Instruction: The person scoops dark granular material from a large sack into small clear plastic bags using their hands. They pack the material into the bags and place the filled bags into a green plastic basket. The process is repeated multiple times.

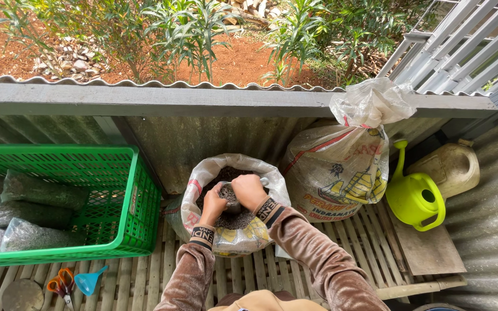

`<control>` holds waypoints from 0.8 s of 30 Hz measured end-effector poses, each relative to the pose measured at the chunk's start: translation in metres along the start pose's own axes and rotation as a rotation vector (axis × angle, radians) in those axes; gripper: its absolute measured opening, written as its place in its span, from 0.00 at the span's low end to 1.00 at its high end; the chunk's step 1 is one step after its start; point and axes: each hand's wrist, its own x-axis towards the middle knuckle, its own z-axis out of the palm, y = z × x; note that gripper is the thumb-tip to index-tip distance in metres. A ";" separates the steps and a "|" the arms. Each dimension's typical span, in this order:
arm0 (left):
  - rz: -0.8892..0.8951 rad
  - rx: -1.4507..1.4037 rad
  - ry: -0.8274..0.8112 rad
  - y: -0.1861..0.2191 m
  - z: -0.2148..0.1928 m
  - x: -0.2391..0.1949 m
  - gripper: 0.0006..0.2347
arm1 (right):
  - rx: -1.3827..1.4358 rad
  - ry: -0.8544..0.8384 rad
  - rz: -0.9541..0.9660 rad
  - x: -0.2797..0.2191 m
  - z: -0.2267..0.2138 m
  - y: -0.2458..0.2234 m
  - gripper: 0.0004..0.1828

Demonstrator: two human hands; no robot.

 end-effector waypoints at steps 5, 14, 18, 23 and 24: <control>0.118 0.054 0.053 -0.019 0.004 0.013 0.30 | 0.052 0.065 0.026 -0.005 -0.001 0.005 0.04; 0.112 0.044 0.078 -0.052 0.002 0.024 0.32 | 0.523 0.019 0.275 -0.024 0.034 0.054 0.10; 0.038 0.117 0.054 -0.042 0.004 0.015 0.32 | 1.164 -0.190 0.555 -0.019 0.070 0.035 0.11; 0.030 0.073 0.008 -0.029 -0.001 -0.003 0.31 | 1.175 0.080 0.484 -0.006 0.110 0.003 0.18; 0.021 0.038 -0.007 -0.027 -0.002 -0.008 0.31 | 1.061 0.245 0.364 -0.005 0.112 0.003 0.20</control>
